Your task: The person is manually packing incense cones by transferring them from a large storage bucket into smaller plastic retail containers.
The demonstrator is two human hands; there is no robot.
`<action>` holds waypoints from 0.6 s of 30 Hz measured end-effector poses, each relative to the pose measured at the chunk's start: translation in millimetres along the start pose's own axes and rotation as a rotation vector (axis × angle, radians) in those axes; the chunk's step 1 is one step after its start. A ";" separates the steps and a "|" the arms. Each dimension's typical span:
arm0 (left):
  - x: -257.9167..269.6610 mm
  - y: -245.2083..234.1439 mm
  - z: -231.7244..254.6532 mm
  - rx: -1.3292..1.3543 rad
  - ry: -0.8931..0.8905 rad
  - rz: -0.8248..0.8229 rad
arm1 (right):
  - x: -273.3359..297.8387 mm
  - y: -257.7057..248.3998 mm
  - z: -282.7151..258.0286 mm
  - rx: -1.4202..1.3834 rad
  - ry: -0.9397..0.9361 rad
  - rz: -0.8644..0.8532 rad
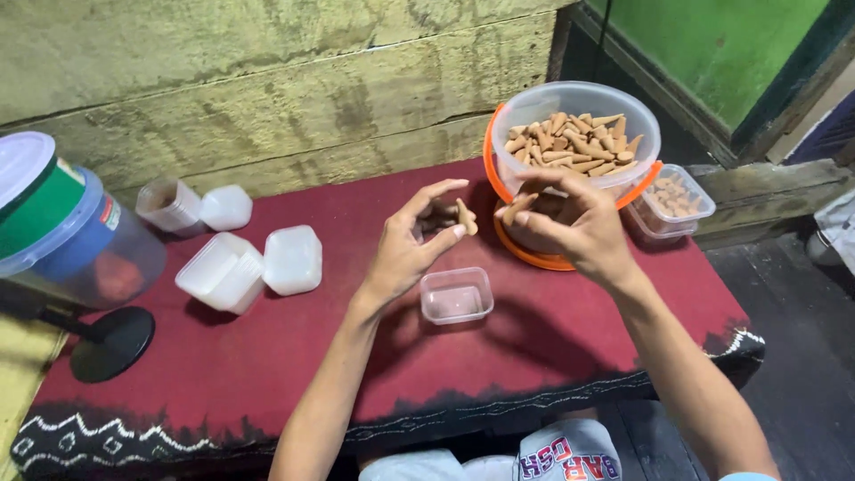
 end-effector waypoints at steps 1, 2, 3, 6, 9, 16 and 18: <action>3.3 -5.3 -5.6 0.002 -0.002 0.009 | 1.2 5.3 1.6 -0.004 0.002 -0.008; 9.1 -11.0 -12.4 -0.030 0.005 0.010 | 4.6 12.4 3.7 -0.012 -0.012 -0.040; 15.1 -16.6 -19.2 -0.062 0.012 0.011 | 8.2 19.5 5.8 -0.021 -0.026 -0.072; 33.4 -26.6 -25.7 -0.145 0.002 0.029 | 15.7 36.5 14.2 0.062 -0.014 -0.169; 43.6 -36.8 -32.3 -0.228 -0.019 0.026 | 20.3 49.5 16.6 0.111 0.001 -0.233; 51.3 -41.2 -54.5 -0.502 -0.041 0.062 | 31.3 63.1 26.5 0.276 0.062 -0.313; 53.0 -41.4 -54.8 -0.525 -0.063 0.058 | 34.8 61.6 36.1 0.335 0.061 -0.329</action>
Point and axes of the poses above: each hand's wrist, its own x-axis away from the middle knuckle, its own y-axis out of the palm, z = x × y, the point moved 1 cm from there along -x, towards the middle knuckle, and after that the axes turned 14 degrees about -y, right-handed, at the moved point
